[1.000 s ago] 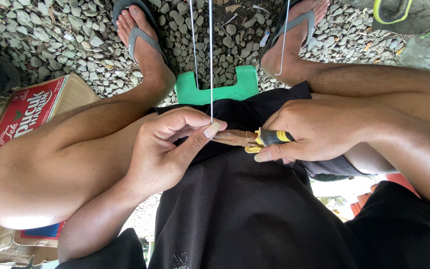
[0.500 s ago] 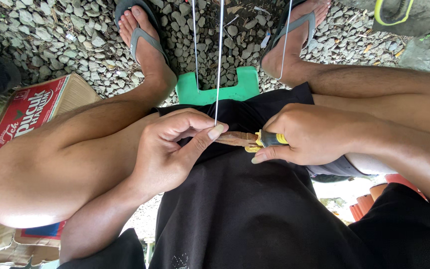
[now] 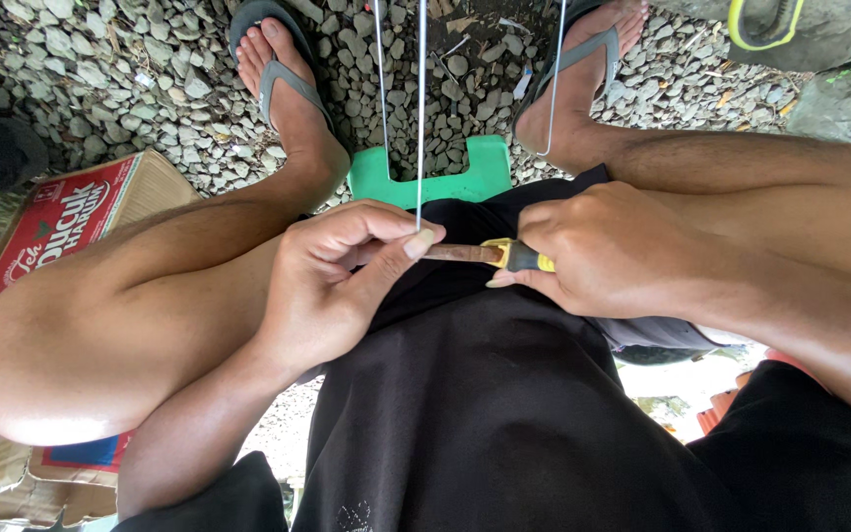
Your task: The person bends two metal wires into hooks using pliers, then inserts the wires through the drainage holes of a white plastic pot to create a hanging planter.
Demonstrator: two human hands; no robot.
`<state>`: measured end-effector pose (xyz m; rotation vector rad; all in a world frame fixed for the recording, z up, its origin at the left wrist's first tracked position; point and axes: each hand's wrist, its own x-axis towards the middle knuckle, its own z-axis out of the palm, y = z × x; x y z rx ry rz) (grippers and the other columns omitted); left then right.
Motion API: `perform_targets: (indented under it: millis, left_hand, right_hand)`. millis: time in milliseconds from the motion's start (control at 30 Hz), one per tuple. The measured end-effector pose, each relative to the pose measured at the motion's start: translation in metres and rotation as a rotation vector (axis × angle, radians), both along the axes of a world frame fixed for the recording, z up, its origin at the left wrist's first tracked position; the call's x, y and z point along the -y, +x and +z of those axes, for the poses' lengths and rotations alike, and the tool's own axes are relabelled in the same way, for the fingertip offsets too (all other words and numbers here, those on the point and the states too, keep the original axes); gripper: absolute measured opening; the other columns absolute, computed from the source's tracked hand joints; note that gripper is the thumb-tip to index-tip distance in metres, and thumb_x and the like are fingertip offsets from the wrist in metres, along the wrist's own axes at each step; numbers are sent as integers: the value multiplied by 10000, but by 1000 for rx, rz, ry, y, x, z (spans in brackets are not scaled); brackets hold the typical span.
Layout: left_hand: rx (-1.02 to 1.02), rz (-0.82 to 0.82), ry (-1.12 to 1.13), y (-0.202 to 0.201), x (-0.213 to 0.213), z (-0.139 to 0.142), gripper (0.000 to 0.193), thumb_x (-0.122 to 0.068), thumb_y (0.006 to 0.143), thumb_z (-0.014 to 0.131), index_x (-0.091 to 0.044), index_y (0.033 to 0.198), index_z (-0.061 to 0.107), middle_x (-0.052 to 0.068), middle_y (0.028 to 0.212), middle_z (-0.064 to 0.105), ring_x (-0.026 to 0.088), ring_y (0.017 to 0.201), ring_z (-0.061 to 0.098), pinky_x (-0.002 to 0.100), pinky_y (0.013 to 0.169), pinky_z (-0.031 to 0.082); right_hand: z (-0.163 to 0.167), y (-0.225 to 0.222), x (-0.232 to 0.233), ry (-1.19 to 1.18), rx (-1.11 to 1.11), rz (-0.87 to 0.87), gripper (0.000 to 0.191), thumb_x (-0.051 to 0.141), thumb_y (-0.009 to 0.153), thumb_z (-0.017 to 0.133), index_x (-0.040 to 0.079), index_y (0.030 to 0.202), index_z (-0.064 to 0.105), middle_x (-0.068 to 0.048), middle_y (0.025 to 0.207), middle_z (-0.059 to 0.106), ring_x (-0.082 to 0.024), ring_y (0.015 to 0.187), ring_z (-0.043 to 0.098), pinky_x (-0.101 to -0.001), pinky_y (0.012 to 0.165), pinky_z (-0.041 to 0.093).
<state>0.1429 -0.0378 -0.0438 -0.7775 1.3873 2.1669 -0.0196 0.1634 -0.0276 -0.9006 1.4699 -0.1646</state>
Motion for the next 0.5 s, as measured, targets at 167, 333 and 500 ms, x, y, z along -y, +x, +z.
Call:
perform_targets:
  millis: [167, 333, 500]
  left_hand:
    - [-6, 119, 185, 1, 7, 4, 99, 12, 1064, 628, 39, 1135, 691, 139, 1208, 704, 159, 1114, 688, 282, 1000, 558]
    - [-4, 116, 319, 3, 15, 10, 105, -4, 1077, 627, 55, 1133, 694, 193, 1319, 661, 219, 1217, 660, 345, 1085, 533]
    - [35, 133, 433, 3, 19, 12, 116, -45, 1076, 624, 44, 1108, 692, 214, 1330, 650, 262, 1207, 688, 388, 1094, 555]
  right_hand:
    - [8, -10, -3, 137, 166, -65, 484, 530, 889, 659, 63, 954, 768, -53, 838, 724, -268, 518, 671, -430, 544, 542]
    - [12, -31, -16, 265, 73, 63, 451, 583, 869, 657, 207, 1095, 760, -18, 673, 692, -224, 436, 608, -400, 487, 507]
    - [12, -55, -35, 381, -163, 211, 378, 563, 937, 569, 226, 968, 738, 23, 583, 638, -145, 418, 561, -286, 431, 456]
